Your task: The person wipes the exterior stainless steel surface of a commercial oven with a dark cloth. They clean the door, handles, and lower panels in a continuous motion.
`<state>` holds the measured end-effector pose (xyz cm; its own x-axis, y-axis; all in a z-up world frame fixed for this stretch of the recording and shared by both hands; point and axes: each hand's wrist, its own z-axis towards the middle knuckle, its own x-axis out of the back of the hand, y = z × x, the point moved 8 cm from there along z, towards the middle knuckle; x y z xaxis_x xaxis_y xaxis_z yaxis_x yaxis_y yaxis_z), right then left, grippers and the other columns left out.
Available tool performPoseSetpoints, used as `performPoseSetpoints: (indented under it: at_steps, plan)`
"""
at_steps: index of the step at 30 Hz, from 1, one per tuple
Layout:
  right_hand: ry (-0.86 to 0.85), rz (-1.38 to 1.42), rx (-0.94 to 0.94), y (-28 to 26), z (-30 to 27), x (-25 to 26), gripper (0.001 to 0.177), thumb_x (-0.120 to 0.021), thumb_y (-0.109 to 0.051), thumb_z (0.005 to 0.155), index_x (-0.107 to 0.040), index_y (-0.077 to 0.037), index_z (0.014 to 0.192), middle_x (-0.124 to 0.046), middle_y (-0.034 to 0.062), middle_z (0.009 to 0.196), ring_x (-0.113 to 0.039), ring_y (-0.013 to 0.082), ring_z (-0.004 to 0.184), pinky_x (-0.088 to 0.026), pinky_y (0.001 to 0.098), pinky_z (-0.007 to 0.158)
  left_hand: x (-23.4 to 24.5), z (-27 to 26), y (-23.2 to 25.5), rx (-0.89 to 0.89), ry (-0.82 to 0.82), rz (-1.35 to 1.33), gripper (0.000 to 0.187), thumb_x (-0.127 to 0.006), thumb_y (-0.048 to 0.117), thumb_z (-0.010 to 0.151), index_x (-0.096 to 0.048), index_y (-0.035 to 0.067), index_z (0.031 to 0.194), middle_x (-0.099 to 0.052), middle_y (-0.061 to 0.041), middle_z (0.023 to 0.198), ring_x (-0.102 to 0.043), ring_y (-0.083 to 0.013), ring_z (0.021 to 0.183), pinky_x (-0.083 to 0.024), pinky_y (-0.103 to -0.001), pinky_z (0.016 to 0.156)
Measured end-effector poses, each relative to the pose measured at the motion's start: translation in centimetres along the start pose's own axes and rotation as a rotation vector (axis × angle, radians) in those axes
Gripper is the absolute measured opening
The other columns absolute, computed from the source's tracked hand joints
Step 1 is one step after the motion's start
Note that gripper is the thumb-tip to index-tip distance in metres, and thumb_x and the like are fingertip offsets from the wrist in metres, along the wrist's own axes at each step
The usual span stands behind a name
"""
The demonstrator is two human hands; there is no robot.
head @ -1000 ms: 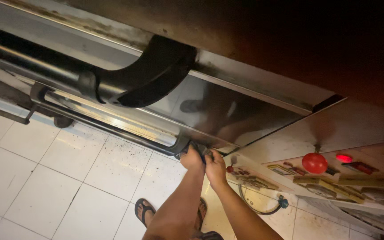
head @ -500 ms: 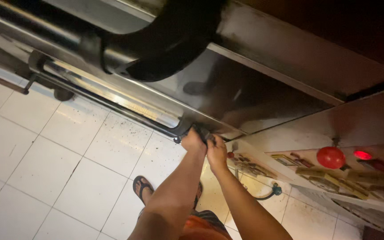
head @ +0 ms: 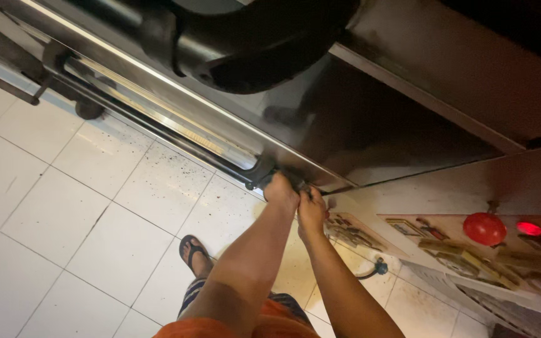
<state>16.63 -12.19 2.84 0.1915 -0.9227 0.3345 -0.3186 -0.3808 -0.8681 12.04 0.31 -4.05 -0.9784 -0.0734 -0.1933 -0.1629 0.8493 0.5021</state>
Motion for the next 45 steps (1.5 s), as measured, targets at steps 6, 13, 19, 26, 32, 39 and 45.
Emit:
performPoseSetpoints:
  at_steps: [6,13,19,26,32,39,45]
  plan:
    - [0.025,0.067,0.105,1.6,-0.1,3.5,0.03,-0.061,-0.017,0.092,-0.07,-0.001,0.116,-0.073,0.0127,0.108,-0.064,0.0209,0.095,-0.051,0.0335,0.084,-0.3,-2.1,-3.9,0.038,-0.051,0.107,0.033,-0.074,0.015,0.081,-0.073,-0.003,0.109,-0.074,-0.013,0.105,-0.07,-0.0242,0.085,-0.059,-0.04,0.078]
    - [0.041,-0.187,0.166,1.4,0.0,1.1,0.032,-0.066,-0.022,0.096,-0.068,-0.003,0.122,-0.068,0.0092,0.114,-0.061,0.0182,0.1,-0.047,0.031,0.087,0.5,-1.7,1.8,0.037,0.05,-0.105,0.034,-0.074,0.018,0.082,-0.074,-0.003,0.109,-0.075,-0.013,0.105,-0.07,-0.0239,0.086,-0.058,-0.04,0.078]
    - [-0.082,0.05,-0.153,3.2,-0.5,-0.9,0.029,-0.058,-0.015,0.1,-0.071,0.0,0.121,-0.068,0.0198,0.095,-0.053,0.0251,0.081,-0.044,0.0392,0.069,0.6,-2.4,4.7,-0.248,0.121,0.18,0.037,-0.076,0.024,0.08,-0.075,-0.008,0.099,-0.079,-0.018,0.102,-0.074,-0.0276,0.084,-0.058,-0.042,0.079]
    - [-0.054,0.227,-0.092,4.0,-1.5,2.7,0.028,-0.057,-0.021,0.097,-0.068,-0.007,0.118,-0.069,0.0044,0.1,-0.06,0.0127,0.083,-0.048,0.0295,0.069,-0.2,-2.1,0.1,-0.222,0.035,0.652,0.039,-0.074,0.03,0.085,-0.074,-0.008,0.093,-0.077,-0.025,0.099,-0.072,-0.0368,0.089,-0.054,-0.045,0.081]
    - [-0.01,0.073,-0.049,4.5,-1.3,3.9,0.032,-0.062,-0.023,0.098,-0.068,-0.001,0.12,-0.069,0.0135,0.11,-0.06,0.0206,0.094,-0.048,0.0327,0.08,1.1,-0.8,0.0,-0.155,0.009,0.35,0.039,-0.075,0.025,0.081,-0.074,-0.009,0.1,-0.076,-0.022,0.098,-0.07,-0.0319,0.085,-0.055,-0.041,0.075]
    - [0.015,0.011,0.027,2.8,-0.6,1.1,0.042,-0.066,-0.026,0.094,-0.066,0.0,0.127,-0.069,0.0122,0.121,-0.062,0.0221,0.108,-0.047,0.0335,0.093,1.0,-1.1,2.7,-0.042,0.14,0.076,0.038,-0.079,0.023,0.074,-0.074,-0.006,0.099,-0.075,-0.014,0.095,-0.07,-0.0256,0.08,-0.057,-0.041,0.073]
    - [0.077,0.171,-0.053,4.8,-1.7,5.2,0.038,-0.066,-0.022,0.094,-0.066,0.001,0.123,-0.069,0.0121,0.117,-0.063,0.0211,0.103,-0.049,0.0344,0.085,-0.3,-2.0,-3.1,-0.146,-0.088,0.324,0.032,-0.074,0.028,0.082,-0.072,-0.003,0.088,-0.076,-0.017,0.09,-0.068,-0.0281,0.076,-0.054,-0.043,0.07]
